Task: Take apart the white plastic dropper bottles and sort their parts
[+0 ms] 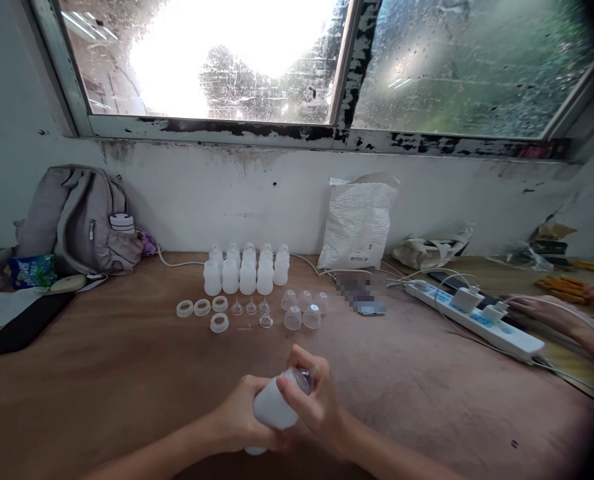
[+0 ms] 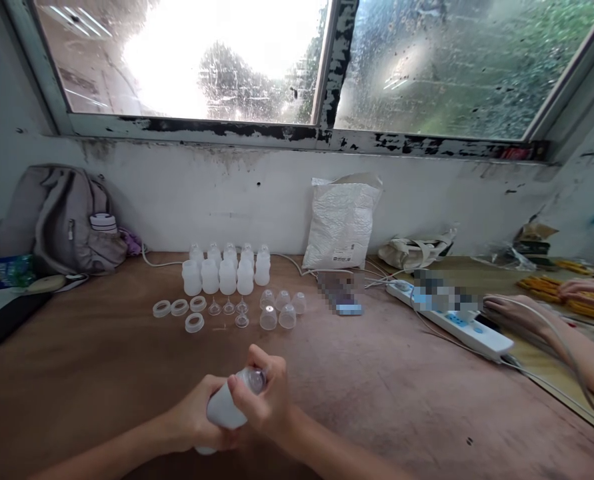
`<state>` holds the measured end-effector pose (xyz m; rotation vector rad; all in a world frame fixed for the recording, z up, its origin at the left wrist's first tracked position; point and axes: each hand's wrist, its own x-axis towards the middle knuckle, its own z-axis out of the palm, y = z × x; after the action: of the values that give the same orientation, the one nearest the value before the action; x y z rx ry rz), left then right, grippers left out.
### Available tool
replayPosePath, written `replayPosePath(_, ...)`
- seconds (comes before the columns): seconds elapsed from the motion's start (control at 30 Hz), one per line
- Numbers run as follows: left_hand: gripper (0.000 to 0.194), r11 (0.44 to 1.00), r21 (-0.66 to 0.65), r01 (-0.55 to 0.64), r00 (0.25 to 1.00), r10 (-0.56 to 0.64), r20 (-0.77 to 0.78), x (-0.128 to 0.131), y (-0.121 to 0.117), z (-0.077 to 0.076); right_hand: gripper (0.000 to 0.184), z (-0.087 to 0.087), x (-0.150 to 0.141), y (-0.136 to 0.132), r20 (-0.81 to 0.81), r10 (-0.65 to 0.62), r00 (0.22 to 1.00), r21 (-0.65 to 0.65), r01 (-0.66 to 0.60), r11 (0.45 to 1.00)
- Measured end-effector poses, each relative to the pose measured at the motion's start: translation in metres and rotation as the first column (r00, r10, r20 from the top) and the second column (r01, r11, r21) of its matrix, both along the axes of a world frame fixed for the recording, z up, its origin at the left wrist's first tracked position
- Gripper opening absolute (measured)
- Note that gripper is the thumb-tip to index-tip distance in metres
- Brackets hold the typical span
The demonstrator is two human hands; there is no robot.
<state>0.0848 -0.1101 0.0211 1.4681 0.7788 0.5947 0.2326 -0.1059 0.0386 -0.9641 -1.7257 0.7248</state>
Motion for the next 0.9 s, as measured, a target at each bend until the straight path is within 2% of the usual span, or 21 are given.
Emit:
replayPosePath(0.1,0.020,0.996,-0.068,0.056,0.998,-0.054,0.032,0.001,-0.004,0.005,0.029,0.002,0.000,-0.004,-0.009,0.024,1.000,0.025,-0.024,0.999)
replayPosePath(0.23,0.017,0.985,-0.166,0.049,0.998,-0.041,0.057,0.001,-0.002,0.008,0.030,0.000,0.000,0.001,-0.023,0.005,1.000,-0.004,-0.005,1.000)
replayPosePath(0.37,0.014,0.951,-0.293,0.102,0.993,-0.078,0.094,0.001,0.000,0.007,0.030,-0.002,0.001,0.001,-0.038,0.035,0.999,0.001,-0.035,0.999)
replayPosePath(0.43,0.017,0.894,-0.392,0.217,0.973,-0.166,0.159,0.000,-0.001,0.006,0.029,-0.001,0.002,-0.002,-0.063,0.109,0.992,0.020,-0.108,0.994)
replayPosePath(0.53,0.027,0.733,-0.516,0.444,0.890,-0.292,0.351,-0.003,0.002,0.002,0.026,0.003,0.004,-0.003,-0.115,0.263,0.958,0.052,-0.258,0.965)
replayPosePath(0.6,0.032,0.643,-0.550,0.533,0.833,-0.287,0.472,-0.010,0.008,-0.004,0.027,0.004,0.007,0.005,-0.155,0.306,0.939,0.024,-0.306,0.952)
replayPosePath(0.67,0.035,0.601,-0.560,0.570,0.795,-0.232,0.561,-0.020,0.020,-0.008,0.041,0.002,0.011,0.019,-0.186,0.266,0.946,-0.058,-0.280,0.958)
replayPosePath(0.73,0.036,0.612,-0.532,0.585,0.764,-0.197,0.614,-0.033,0.034,-0.011,0.046,-0.002,0.017,0.036,-0.185,0.152,0.971,-0.140,-0.180,0.974)
replayPosePath(0.77,0.035,0.650,-0.504,0.569,0.764,-0.191,0.616,-0.040,0.040,-0.011,0.042,-0.005,0.020,0.044,-0.176,0.075,0.982,-0.164,-0.104,0.981)
replayPosePath(0.83,0.034,0.746,-0.474,0.467,0.808,-0.142,0.572,-0.049,0.052,-0.009,0.035,-0.009,0.025,0.056,-0.166,0.001,0.986,-0.215,-0.037,0.976)
replayPosePath(0.9,0.032,0.816,-0.466,0.342,0.872,-0.091,0.482,-0.054,0.058,-0.007,0.032,-0.011,0.025,0.060,-0.191,0.025,0.981,-0.247,-0.073,0.966)
